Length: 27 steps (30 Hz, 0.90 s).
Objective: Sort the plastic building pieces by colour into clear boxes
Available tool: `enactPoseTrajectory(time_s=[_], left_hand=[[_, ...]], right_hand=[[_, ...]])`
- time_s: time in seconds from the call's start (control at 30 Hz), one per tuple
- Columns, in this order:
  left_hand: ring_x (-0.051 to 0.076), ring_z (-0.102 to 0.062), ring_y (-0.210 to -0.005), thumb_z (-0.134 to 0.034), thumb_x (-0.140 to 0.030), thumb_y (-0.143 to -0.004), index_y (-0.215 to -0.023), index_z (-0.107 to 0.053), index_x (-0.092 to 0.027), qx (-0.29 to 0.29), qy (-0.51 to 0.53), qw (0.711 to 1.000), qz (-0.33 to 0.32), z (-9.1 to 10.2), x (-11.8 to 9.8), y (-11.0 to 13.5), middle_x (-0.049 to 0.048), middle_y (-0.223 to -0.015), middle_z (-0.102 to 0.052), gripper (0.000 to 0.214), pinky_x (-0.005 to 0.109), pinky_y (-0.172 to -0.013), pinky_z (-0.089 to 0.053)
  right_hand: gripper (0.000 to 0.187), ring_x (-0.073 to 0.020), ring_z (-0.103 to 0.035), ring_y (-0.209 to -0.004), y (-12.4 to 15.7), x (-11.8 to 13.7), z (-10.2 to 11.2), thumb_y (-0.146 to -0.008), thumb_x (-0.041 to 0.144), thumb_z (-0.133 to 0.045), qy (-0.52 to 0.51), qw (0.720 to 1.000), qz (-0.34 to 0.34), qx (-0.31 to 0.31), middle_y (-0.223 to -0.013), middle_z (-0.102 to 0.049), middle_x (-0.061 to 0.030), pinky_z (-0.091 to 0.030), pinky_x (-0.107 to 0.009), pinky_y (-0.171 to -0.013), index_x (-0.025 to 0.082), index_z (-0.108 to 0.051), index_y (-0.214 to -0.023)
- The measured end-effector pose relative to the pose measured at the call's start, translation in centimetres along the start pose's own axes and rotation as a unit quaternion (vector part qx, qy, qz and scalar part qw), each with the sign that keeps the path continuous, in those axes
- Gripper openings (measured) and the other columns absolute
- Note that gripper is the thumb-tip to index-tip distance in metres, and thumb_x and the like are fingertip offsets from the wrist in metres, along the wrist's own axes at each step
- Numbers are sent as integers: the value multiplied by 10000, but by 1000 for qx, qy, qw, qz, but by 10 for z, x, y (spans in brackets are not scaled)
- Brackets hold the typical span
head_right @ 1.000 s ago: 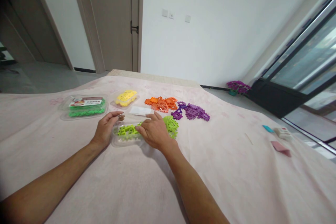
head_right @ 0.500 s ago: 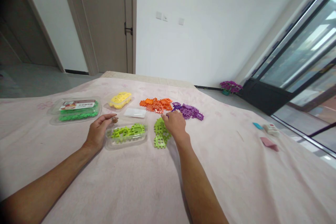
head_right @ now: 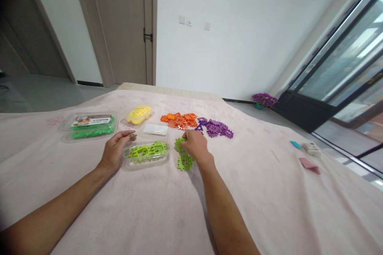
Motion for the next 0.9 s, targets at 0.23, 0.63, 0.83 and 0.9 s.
enactPoseTrajectory(time_s=[0.23, 0.63, 0.83, 0.9], left_hand=[[216, -687, -912, -680, -359, -720, -1007, -732, -176, 11, 13, 1000, -6, -1, -1, 1, 56, -918, -753, 345, 337, -869, -495], [225, -658, -907, -678, -422, -762, -1023, -716, -173, 88, -16, 996, -18, -16, -12, 11, 64, -943, -744, 363, 350, -872, -479], [252, -673, -953, -644, -411, -781, -1057, -702, -170, 96, -25, 995, -9, -16, -11, 10, 79, -974, -739, 371, 386, -914, -487], [256, -663, -999, -622, -390, -798, -1045, -714, -182, 86, -57, 993, -58, -12, -17, 10, 82, -1026, -725, 336, 392, -954, -475]], right_hand=[[219, -179, -628, -731, -7, -9, 16, -756, 338, -690, -263, 955, -44, -129, -808, -705, -25, -458, -284, -655, 187, -694, -914], [373, -149, -666, -646, 10, 80, -31, -697, 336, -759, -586, 805, -22, 88, -802, -712, -29, -539, -252, -532, 160, -690, -1019], [290, -155, -684, -676, 2, 44, -5, -831, 263, -626, -433, 901, -10, 7, -891, -733, -59, -518, -255, -552, 155, -709, -1088], [246, -159, -679, -706, -1, 25, 11, -836, 238, -624, -320, 947, -1, -26, -878, -739, -53, -498, -262, -606, 160, -730, -1044]])
Point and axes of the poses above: each hand's wrist, its own y-axis away from the middle knuckle, its own z-axis out of the back of the hand, x = y × z, the point moved 6 cm from there along -y, towards the middle knuckle
